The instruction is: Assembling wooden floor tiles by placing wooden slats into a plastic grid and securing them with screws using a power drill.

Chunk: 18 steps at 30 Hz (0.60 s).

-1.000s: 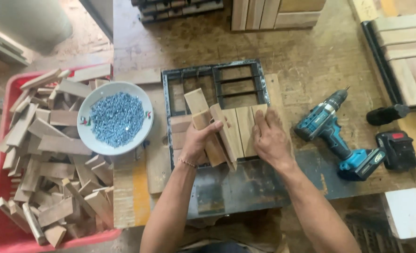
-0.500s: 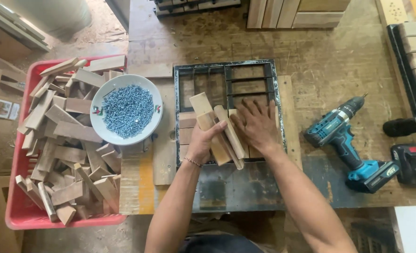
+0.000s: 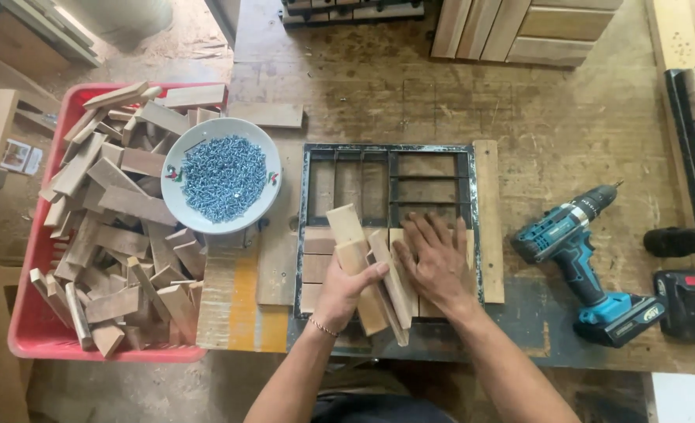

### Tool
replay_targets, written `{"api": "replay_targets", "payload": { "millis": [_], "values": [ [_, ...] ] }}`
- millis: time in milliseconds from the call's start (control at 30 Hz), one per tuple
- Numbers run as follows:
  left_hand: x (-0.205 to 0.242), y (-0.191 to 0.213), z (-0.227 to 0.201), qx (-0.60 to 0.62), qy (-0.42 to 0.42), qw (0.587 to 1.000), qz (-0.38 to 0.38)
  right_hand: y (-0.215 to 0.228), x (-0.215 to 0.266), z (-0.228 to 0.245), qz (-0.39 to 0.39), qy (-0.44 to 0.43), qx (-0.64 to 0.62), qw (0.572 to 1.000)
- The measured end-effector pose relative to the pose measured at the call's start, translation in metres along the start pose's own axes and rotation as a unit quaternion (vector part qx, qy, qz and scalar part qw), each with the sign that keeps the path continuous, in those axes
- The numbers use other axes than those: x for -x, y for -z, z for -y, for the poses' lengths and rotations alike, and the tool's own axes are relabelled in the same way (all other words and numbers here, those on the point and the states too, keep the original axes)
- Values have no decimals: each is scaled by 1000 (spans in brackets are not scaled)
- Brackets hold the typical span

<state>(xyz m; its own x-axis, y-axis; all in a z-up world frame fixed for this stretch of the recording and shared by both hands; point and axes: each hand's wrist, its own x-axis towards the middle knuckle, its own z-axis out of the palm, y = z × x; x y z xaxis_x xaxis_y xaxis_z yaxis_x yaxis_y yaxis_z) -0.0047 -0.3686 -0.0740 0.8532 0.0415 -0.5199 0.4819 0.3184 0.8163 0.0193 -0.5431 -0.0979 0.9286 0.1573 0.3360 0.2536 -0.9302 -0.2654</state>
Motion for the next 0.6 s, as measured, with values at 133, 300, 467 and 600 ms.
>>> {"api": "replay_targets", "payload": {
  "millis": [133, 300, 467, 600],
  "values": [
    [-4, -10, -5, 11, -28, 1000, 0, 11, 3, -6, 27, 20, -100, 994],
    [-32, -13, -5, 99, -30, 994, 37, 78, 11, 29, 168, -165, -388, 891],
    [-53, -13, -7, 111, -45, 991, 66, 83, -10, 3, 182, -193, -465, 844],
    [-49, 13, -21, 90, -89, 991, 40, 97, -35, -45, 175, -15, -228, 958]
  ]
}}
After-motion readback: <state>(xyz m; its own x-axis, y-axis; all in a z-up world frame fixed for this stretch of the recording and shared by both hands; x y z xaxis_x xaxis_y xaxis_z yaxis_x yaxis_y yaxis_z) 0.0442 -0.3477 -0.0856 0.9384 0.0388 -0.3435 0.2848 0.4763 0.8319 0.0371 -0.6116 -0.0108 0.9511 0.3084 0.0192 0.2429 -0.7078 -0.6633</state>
